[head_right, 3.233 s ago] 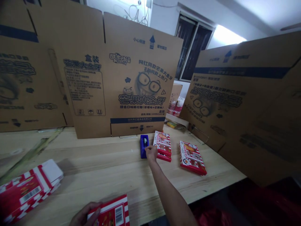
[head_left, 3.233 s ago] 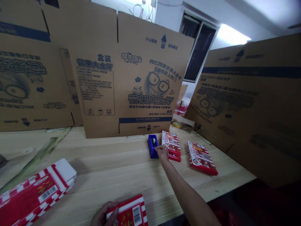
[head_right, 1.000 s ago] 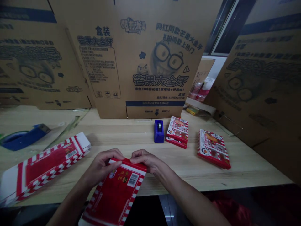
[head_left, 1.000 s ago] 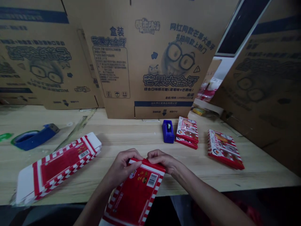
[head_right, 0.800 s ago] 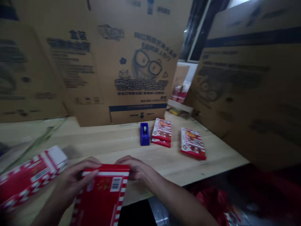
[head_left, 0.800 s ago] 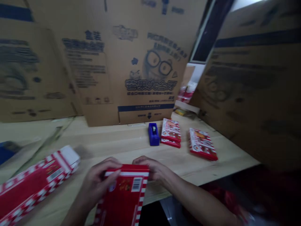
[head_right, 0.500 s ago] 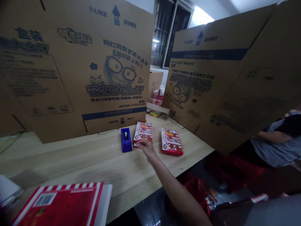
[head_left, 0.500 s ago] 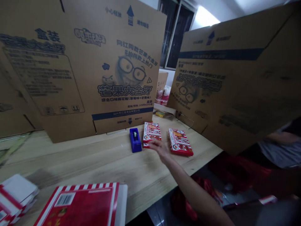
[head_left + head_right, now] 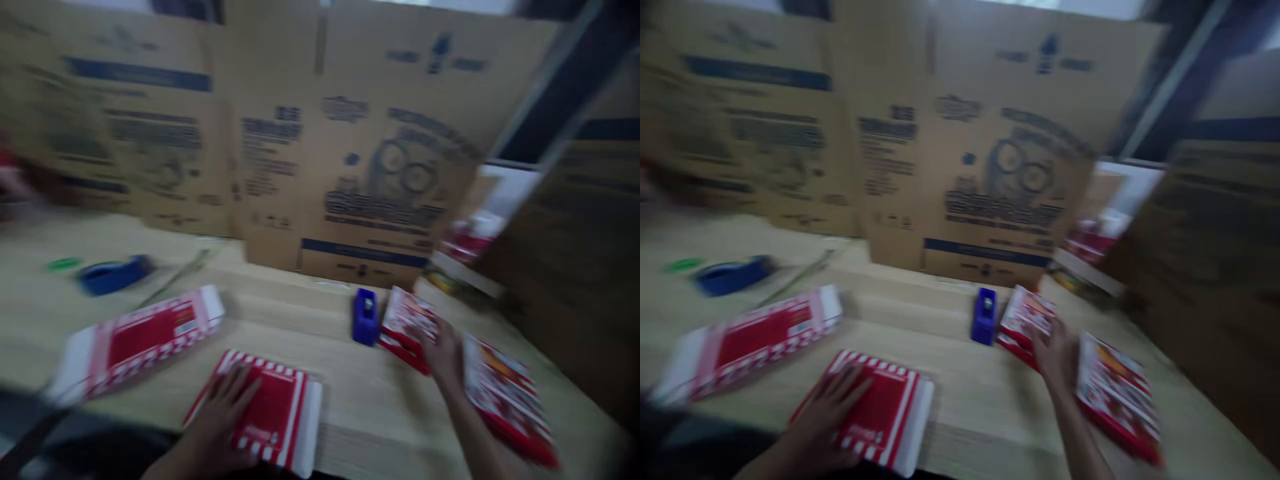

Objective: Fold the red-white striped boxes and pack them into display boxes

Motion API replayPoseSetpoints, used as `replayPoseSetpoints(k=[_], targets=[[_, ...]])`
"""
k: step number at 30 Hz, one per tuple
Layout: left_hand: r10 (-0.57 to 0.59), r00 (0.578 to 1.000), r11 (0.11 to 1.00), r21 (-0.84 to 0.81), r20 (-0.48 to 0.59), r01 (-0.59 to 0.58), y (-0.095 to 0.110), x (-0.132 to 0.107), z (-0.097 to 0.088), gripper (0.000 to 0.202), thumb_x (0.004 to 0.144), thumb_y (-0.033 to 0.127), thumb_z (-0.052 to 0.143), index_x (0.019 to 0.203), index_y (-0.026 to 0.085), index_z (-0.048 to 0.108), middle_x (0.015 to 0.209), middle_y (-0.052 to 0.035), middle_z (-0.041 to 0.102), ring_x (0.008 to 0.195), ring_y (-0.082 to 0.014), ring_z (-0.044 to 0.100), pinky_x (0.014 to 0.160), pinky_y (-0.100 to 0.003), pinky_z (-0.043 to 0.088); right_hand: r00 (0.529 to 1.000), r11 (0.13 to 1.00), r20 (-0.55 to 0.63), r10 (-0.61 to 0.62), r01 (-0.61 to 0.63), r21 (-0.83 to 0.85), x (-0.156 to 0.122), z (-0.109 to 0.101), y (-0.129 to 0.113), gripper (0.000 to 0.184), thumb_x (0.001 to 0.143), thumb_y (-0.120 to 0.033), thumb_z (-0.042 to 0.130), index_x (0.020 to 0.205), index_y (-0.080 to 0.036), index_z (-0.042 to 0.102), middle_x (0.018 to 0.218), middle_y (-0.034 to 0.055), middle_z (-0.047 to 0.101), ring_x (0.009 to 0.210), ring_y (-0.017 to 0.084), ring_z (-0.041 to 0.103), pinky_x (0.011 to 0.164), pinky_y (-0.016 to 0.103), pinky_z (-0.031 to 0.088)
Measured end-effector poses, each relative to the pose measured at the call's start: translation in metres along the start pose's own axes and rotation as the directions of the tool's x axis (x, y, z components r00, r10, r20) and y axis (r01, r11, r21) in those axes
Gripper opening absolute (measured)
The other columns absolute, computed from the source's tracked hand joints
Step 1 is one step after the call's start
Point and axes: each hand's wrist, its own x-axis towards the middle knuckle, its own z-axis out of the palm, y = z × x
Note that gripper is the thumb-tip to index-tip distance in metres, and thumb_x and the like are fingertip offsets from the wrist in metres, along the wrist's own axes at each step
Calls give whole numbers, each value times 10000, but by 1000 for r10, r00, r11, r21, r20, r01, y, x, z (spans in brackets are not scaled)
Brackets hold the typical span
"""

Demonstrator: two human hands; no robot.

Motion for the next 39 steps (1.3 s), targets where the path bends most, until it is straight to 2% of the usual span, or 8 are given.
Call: replayPoseSetpoints(k=[3,7,12,16,20,24,33,39], targets=[[-103,994,995,-10,20,104,14,9,-6,1086,617,797,589,1489,233,268,1540,-193,241,1413,-436,185,1115,-626,146,954,954,34,-297,295,60,-22,42,-8,402,751,-549,576,1014,-247,612,1230,166,535,1185,356,497,932,502,418],[-192,979,981,-47,-71,189,16,12,-1,1106,637,834,525,1501,212,227,1550,-211,196,1421,-444,135,1114,-649,116,856,879,227,-464,412,240,-72,109,-50,466,786,-578,518,1033,-190,598,1254,173,505,1148,342,525,955,533,432],[-243,965,970,-49,-95,239,9,-6,2,1104,638,824,539,1503,217,221,1548,-221,188,1412,-464,149,1095,-680,115,773,864,435,-462,281,419,-114,164,-120,435,810,-515,535,1078,-178,601,1287,165,520,1221,308,497,1011,493,417],[-246,962,968,-84,-119,238,-3,-7,-3,1080,664,849,463,1501,209,222,1552,-219,185,1417,-457,129,1098,-676,105,741,887,598,-304,-8,461,-133,193,-128,441,807,-528,535,1074,-187,615,1180,142,621,1095,289,594,928,446,486],[-210,961,975,-116,-181,191,-13,0,-6,1019,708,810,472,1475,166,289,1535,-223,246,1423,-436,139,1114,-651,98,739,896,613,-279,-28,442,-145,209,-116,415,772,-526,567,947,-161,660,1071,145,666,1018,297,615,924,445,476],[-178,955,981,-115,-237,154,-17,2,-4,1036,660,801,549,1444,152,355,1492,-218,347,1403,-434,215,1125,-644,69,749,895,601,-278,-25,446,-147,209,-116,399,762,-503,564,917,-153,675,1022,140,692,962,283,632,891,428,487],[-203,928,979,-56,-313,196,-16,4,-1,927,665,814,531,1364,207,487,1459,-174,423,1371,-403,321,1120,-627,178,781,848,506,-365,55,528,-147,217,-115,355,785,-474,542,840,-155,687,928,120,712,866,240,645,831,378,501],[-171,923,979,49,-345,199,-20,5,4,797,725,736,559,1324,211,541,1430,-161,467,1341,-394,379,1096,-628,251,757,844,509,-410,103,527,-154,218,-113,305,840,-379,437,811,-169,657,916,112,690,882,220,633,841,349,500]])
